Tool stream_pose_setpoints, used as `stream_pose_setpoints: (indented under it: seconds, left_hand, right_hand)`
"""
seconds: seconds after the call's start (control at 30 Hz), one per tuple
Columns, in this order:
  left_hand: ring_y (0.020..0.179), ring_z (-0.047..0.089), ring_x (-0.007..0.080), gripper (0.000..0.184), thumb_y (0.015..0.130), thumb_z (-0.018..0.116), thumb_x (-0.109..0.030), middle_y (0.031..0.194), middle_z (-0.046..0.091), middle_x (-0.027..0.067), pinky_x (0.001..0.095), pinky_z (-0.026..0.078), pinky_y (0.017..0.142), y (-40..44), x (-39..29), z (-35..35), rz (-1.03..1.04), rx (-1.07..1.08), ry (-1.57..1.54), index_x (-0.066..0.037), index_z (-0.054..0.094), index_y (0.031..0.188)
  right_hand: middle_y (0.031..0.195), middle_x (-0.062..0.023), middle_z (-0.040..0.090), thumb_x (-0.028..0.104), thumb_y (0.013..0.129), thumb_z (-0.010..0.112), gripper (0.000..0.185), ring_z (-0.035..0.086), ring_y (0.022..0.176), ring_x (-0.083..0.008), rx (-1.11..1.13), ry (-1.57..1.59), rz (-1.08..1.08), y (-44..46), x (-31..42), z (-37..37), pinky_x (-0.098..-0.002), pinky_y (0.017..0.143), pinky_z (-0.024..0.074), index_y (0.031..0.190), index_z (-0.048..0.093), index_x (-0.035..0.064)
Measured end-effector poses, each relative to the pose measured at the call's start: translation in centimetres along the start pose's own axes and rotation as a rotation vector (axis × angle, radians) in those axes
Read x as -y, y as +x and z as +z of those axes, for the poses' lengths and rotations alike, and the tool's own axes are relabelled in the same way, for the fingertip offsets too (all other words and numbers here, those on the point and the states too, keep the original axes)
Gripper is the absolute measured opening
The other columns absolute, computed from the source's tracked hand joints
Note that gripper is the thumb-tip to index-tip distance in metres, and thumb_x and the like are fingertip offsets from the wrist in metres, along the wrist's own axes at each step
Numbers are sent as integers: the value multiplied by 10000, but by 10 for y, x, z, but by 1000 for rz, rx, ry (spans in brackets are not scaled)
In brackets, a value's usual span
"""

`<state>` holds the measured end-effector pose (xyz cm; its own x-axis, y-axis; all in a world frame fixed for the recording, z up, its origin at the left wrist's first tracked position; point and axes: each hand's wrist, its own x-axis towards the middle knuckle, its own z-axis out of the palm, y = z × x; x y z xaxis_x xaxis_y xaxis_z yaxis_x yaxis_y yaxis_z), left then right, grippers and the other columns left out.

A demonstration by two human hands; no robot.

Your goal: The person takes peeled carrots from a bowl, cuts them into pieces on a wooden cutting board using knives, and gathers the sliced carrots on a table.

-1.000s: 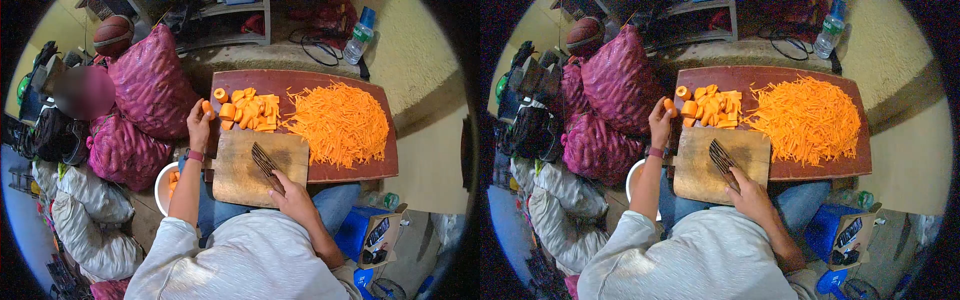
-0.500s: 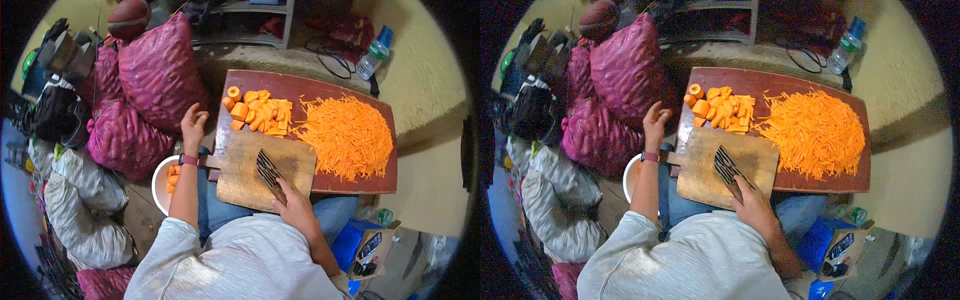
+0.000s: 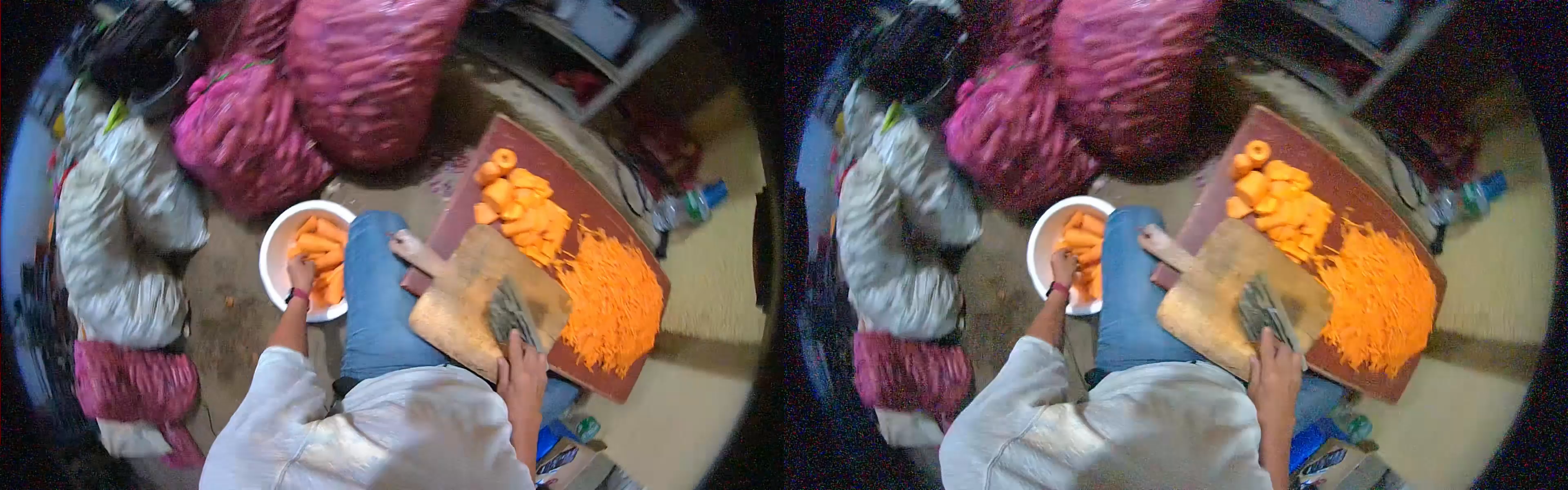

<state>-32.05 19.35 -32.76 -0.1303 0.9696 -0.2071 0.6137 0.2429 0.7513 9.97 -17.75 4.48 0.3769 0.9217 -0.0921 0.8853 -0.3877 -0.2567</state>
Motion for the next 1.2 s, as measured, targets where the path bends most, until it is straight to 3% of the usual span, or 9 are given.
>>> stream_pose_setpoints:
  seconds: [0.03,0.2,0.3,0.33,0.43,0.57,0.8,0.93,1.2]
  left_hand:
    - [708,755,247,317,860,708,18,894,756,177,384,636,609,-12,25,0,56,5,85,21,776,1170]
    - [966,751,442,326,783,732,-49,986,772,273,511,602,889,-51,46,7,-52,-49,227,12,791,1098]
    - [962,740,465,260,790,706,-34,911,753,281,519,598,887,-57,48,16,90,-148,290,32,771,1033]
    - [983,711,505,303,796,675,-21,1017,718,308,554,588,908,-49,47,16,-50,8,325,50,725,1086]
    - [1161,635,508,593,817,702,-36,1304,592,290,532,550,1027,-56,4,7,15,140,415,-27,649,1408]
    - [1325,539,448,547,801,728,-61,1308,579,239,619,503,1033,-38,-3,28,204,118,507,-62,666,1345]
    - [1422,505,370,537,874,726,-160,1466,604,118,680,403,1162,-23,-39,33,107,297,737,-112,655,1404]
    - [1472,483,353,555,934,717,-200,1486,610,132,770,330,1180,-29,-37,33,132,368,784,-152,619,1478]
    - [1322,632,394,459,943,727,-221,1362,669,198,730,393,1121,-38,-24,30,71,338,642,-52,625,1357]
  right_hand:
    - [1147,-227,642,179,965,742,662,589,1066,-439,40,6,-43,0,-1,3,-547,951,494,1579,533,49]
    - [1125,-250,616,142,967,727,688,586,1057,-468,64,-14,-4,7,-3,4,-549,953,486,1603,502,5]
    - [1101,-255,601,129,972,719,671,584,1036,-469,58,5,-34,9,-4,3,-552,937,483,1590,508,-24]
    - [1090,-253,594,124,972,719,668,582,1033,-467,54,13,-32,10,-3,2,-552,933,480,1588,510,-28]
    - [1070,-249,582,121,974,720,665,576,1028,-463,45,13,-33,8,-8,6,-551,929,476,1587,512,-29]
    - [1066,-252,576,125,981,716,659,567,1026,-461,25,33,-28,7,-8,9,-551,930,472,1590,513,-24]
    - [1081,-260,586,143,995,705,667,565,1024,-465,13,59,-29,5,-13,12,-543,923,472,1610,498,-13]
    - [1077,-256,576,150,994,709,677,561,1024,-460,34,66,-5,5,-13,12,-544,920,468,1617,493,-1]
    - [1069,-236,553,110,951,726,703,550,1020,-449,45,84,-15,10,-8,5,-553,930,455,1609,504,4]
